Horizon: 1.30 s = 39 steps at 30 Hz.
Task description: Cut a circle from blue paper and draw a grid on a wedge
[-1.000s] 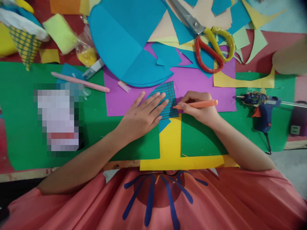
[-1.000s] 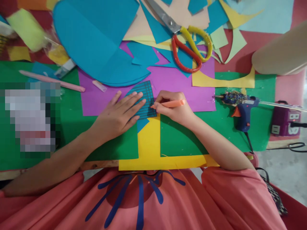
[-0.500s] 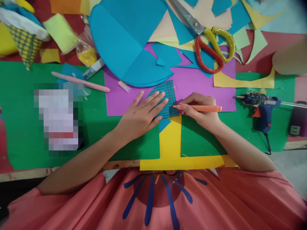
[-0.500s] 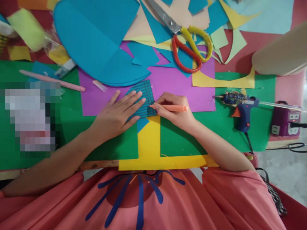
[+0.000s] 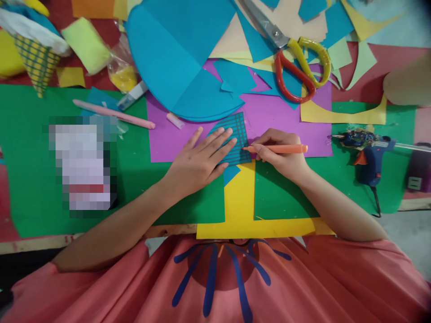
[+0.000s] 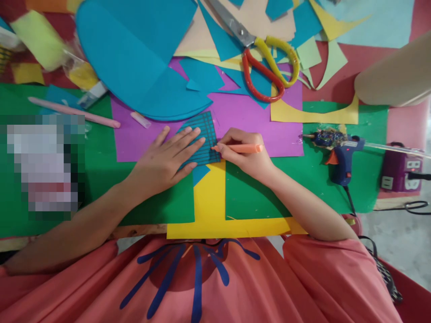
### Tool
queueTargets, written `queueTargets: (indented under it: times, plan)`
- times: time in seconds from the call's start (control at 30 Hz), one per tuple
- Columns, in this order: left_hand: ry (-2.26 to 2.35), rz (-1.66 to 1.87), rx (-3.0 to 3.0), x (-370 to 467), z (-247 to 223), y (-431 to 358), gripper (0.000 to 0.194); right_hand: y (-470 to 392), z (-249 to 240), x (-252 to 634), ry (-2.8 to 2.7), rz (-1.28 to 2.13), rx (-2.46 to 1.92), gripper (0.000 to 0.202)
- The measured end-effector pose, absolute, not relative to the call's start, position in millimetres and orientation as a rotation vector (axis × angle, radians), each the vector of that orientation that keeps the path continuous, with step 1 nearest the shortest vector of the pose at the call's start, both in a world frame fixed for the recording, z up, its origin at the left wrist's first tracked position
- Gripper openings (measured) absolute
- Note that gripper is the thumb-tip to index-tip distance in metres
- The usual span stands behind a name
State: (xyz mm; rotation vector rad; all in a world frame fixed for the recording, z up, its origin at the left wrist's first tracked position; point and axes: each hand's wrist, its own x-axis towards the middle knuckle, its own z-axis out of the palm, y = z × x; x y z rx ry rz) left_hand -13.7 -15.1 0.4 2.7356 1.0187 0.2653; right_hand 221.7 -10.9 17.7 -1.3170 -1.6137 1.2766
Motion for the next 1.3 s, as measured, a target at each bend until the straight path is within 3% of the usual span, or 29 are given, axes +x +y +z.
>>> queueTargets:
  times: [0.8,1.07,1.3]
  plan:
    - [1.021,0.252,2.669,-12.4,2.2,-15.1,0.051,-8.8,20.8,222.9,-1.837,1.281,-1.276,0.026]
    - [0.999,0.284,2.697,-14.1,1.6,-14.3,0.049,-5.3,21.5,224.3,-1.368,1.388,-1.333,0.019]
    - [0.841,0.266,2.736,-8.9,12.0,-22.1,0.039,-5.1,20.7,223.7,-1.362,1.302,-1.34,0.027]
